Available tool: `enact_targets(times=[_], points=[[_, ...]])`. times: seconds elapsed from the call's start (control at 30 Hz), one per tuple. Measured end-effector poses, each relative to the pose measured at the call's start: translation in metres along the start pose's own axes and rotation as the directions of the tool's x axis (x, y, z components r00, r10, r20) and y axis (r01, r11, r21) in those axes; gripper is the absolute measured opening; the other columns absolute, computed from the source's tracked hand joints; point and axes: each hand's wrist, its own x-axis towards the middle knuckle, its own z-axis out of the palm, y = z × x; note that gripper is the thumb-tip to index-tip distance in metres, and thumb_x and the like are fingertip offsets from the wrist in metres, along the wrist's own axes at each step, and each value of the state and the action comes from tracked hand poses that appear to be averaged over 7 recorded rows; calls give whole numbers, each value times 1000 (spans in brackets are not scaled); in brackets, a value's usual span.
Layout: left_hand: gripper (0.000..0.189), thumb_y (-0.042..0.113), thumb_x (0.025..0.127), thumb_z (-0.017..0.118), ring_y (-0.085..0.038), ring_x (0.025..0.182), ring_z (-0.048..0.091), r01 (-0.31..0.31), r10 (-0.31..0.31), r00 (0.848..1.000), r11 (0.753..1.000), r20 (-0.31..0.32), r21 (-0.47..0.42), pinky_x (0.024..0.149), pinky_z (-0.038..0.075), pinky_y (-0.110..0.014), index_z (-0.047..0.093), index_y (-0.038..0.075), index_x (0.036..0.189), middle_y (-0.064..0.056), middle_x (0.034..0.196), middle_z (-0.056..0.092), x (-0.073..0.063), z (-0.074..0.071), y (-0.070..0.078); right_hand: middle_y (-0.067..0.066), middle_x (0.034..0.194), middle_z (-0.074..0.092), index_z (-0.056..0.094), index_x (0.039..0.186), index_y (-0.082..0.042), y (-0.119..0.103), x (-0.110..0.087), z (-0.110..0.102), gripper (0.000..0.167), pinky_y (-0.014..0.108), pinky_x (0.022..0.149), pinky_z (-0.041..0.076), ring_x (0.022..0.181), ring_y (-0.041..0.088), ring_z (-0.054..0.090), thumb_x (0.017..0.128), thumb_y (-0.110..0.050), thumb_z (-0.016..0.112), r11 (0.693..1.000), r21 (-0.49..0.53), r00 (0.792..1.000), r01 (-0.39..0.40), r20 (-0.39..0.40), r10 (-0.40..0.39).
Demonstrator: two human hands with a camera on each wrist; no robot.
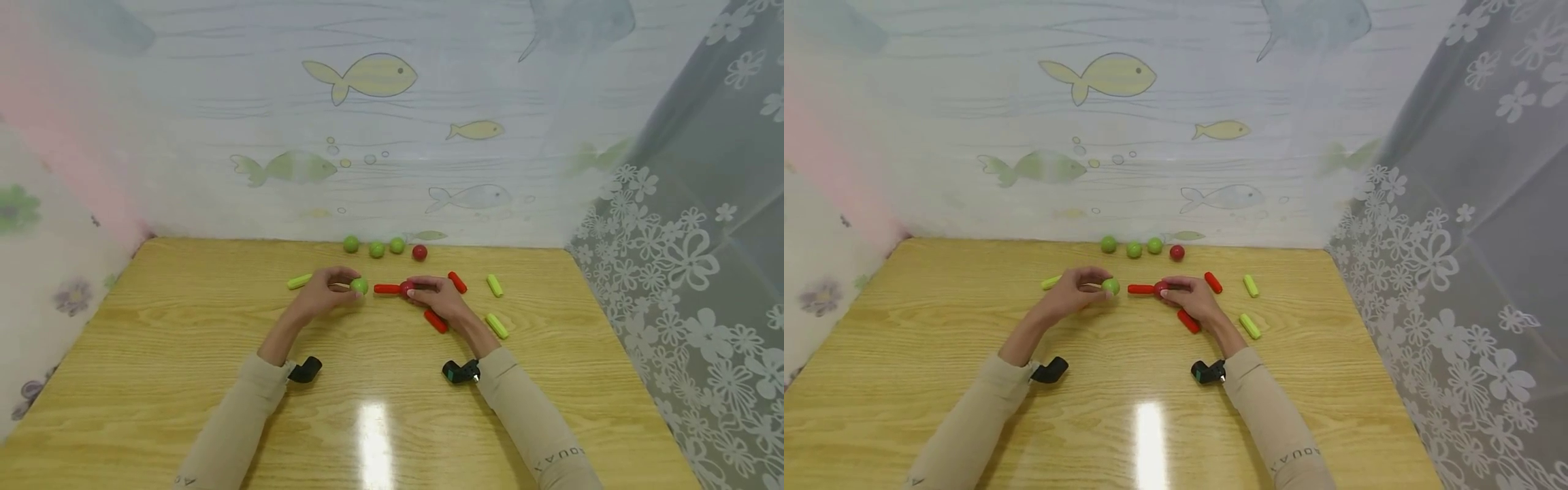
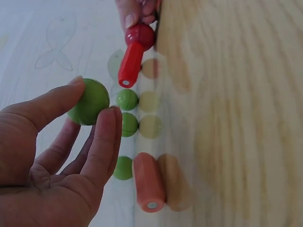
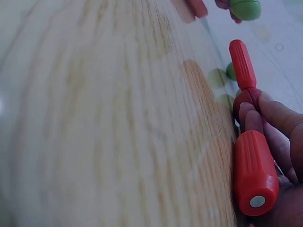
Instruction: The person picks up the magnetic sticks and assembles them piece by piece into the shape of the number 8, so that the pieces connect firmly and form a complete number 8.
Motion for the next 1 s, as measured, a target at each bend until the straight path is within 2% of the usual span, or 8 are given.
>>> enact_targets(times=[0.1, 0.27, 0.43, 0.67, 0.8, 1.0], points=[[42, 7, 94, 73, -37, 122, 62, 7, -7, 1000, 1000, 5, -1, 95, 55, -38, 59, -4, 131, -23, 133, 60, -2, 5, -4, 23, 140, 58, 59, 141, 0, 0, -1, 0, 43, 26, 92, 56, 108, 12, 67, 100, -10, 67, 1000, 1, 1000, 1, 3, -1], [40, 8, 95, 72, -36, 119, 63, 23, -22, 1000, 999, -19, 40, 94, 55, -39, 59, -3, 131, -23, 131, 62, -2, 15, -12, 22, 140, 59, 59, 141, -1, 0, -1, 0, 43, 26, 92, 56, 110, 14, 66, 100, -11, 67, 1000, -8, 1000, 4, 6, -4], [39, 9, 97, 69, -37, 116, 64, 10, -6, 999, 996, -43, 85, 96, 54, -43, 59, -4, 132, -25, 130, 62, -1, 24, -16, 20, 139, 60, 60, 140, -1, 2, 0, 1, 43, 25, 91, 56, 108, 12, 67, 99, -12, 68, 1000, -11, 1000, 2, -6, -2], [41, 12, 99, 68, -36, 116, 66, 20, -15, 997, 997, -79, 69, 94, 55, -42, 58, -2, 136, -23, 130, 63, -1, 31, -20, 23, 138, 60, 59, 140, 1, 0, -3, 0, 43, 25, 91, 56, 108, 13, 69, 100, -10, 67, 1000, 6, 1000, 7, 6, -7], [41, 10, 100, 66, -37, 118, 64, 15, -11, 996, 999, -88, 47, 93, 55, -40, 56, -3, 137, -25, 132, 61, 1, 32, -23, 22, 138, 61, 59, 140, 0, 1, -4, -1, 43, 24, 91, 56, 109, 12, 68, 99, -12, 67, 1000, -14, 1000, 13, 11, -13], [41, 8, 100, 65, -36, 115, 65, 26, -24, 994, 999, -106, 23, 87, 57, -35, 56, -3, 138, -26, 131, 61, 3, 32, -24, 22, 134, 64, 59, 138, 2, 2, -3, -1, 42, 25, 90, 56, 103, 11, 70, 99, -10, 68, 1000, 9, 1000, 17, 15, -17]])
